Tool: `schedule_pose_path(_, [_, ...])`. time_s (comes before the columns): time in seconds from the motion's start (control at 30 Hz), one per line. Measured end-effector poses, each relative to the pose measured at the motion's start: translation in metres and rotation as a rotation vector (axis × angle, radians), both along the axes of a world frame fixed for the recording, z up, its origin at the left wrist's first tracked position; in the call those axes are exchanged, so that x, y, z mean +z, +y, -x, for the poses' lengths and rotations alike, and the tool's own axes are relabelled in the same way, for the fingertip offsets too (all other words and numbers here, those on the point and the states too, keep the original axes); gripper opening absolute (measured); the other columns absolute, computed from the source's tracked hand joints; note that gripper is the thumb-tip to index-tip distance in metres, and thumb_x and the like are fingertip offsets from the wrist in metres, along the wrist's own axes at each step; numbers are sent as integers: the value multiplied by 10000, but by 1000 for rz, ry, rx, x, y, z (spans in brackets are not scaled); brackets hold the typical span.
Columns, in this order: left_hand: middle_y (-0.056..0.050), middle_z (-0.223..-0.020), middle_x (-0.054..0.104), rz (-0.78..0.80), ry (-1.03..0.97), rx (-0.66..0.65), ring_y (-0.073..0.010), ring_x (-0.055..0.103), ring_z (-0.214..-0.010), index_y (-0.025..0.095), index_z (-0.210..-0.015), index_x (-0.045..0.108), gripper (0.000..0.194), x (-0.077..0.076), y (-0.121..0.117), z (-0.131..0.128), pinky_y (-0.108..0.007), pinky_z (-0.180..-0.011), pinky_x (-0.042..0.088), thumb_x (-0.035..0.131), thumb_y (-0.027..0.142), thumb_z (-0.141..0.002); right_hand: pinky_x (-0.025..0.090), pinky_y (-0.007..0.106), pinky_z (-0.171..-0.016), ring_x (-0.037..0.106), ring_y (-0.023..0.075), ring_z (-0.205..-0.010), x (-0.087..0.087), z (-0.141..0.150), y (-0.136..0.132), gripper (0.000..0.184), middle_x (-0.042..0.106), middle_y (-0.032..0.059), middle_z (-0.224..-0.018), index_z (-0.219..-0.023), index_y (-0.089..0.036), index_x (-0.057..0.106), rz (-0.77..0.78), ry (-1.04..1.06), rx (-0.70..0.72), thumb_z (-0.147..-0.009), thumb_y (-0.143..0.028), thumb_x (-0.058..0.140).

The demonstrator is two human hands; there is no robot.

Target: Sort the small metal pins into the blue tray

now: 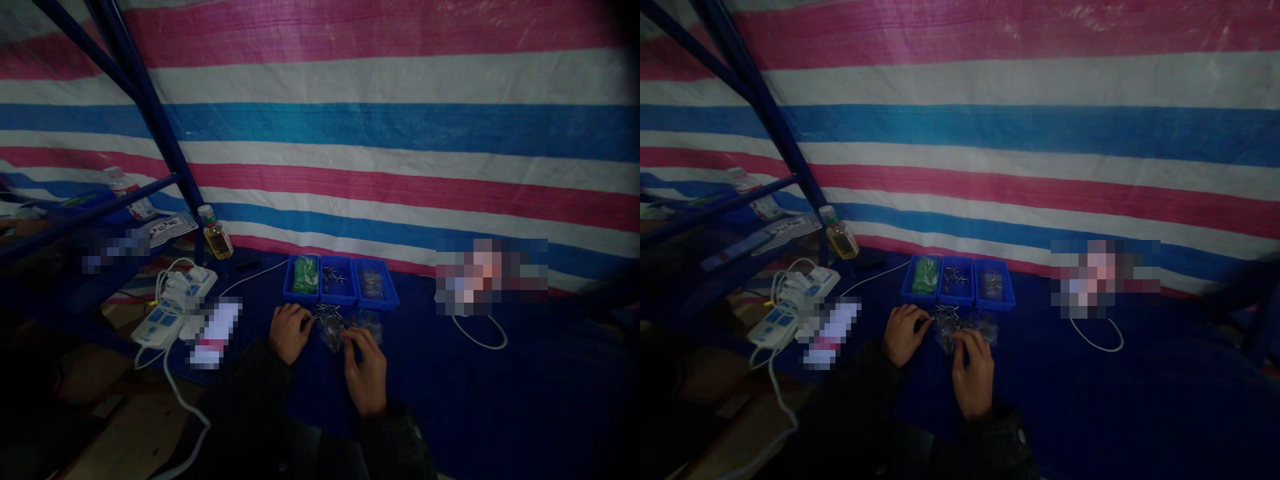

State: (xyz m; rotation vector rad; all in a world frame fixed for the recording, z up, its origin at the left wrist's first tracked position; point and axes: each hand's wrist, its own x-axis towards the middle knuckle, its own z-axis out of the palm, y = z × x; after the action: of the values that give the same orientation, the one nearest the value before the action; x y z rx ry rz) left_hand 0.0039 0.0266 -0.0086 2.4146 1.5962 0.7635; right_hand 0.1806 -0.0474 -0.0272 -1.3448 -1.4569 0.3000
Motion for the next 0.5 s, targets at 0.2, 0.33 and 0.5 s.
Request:
schedule_pose_path(0.2, [-18, -842, 700, 0, -2, 7, -227, 613, -891, 232, -842, 709, 127, 1, -4, 3, -385, -831, 368, 644, 232, -951, 503, 395, -892, 652, 238, -972, 2, 1, -1, 228, 683, 66, -1006, -956, -232, 688, 12, 6, 19, -1009, -204, 468])
schedule_pose_path(0.33, [-18, -858, 717, -18, -46, 25, -227, 623, -899, 234, -850, 703, 135, 3, -8, 4, -388, -839, 372, 628, 246, -961, 497, 398, -901, 650, 237, -982, 3, 1, -3, 221, 688, 60, -1009, -949, -233, 680, 21, 8, 24, -1006, -189, 472])
schedule_pose_path(0.5, [-27, -892, 745, -102, -161, 73, -230, 644, -896, 233, -869, 701, 124, 8, -13, 8, -387, -847, 401, 622, 254, -961, 497, 408, -908, 651, 238, -990, 5, 3, -3, 221, 692, 63, -1031, -967, -237, 682, 20, -3, 49, -1009, -177, 474])
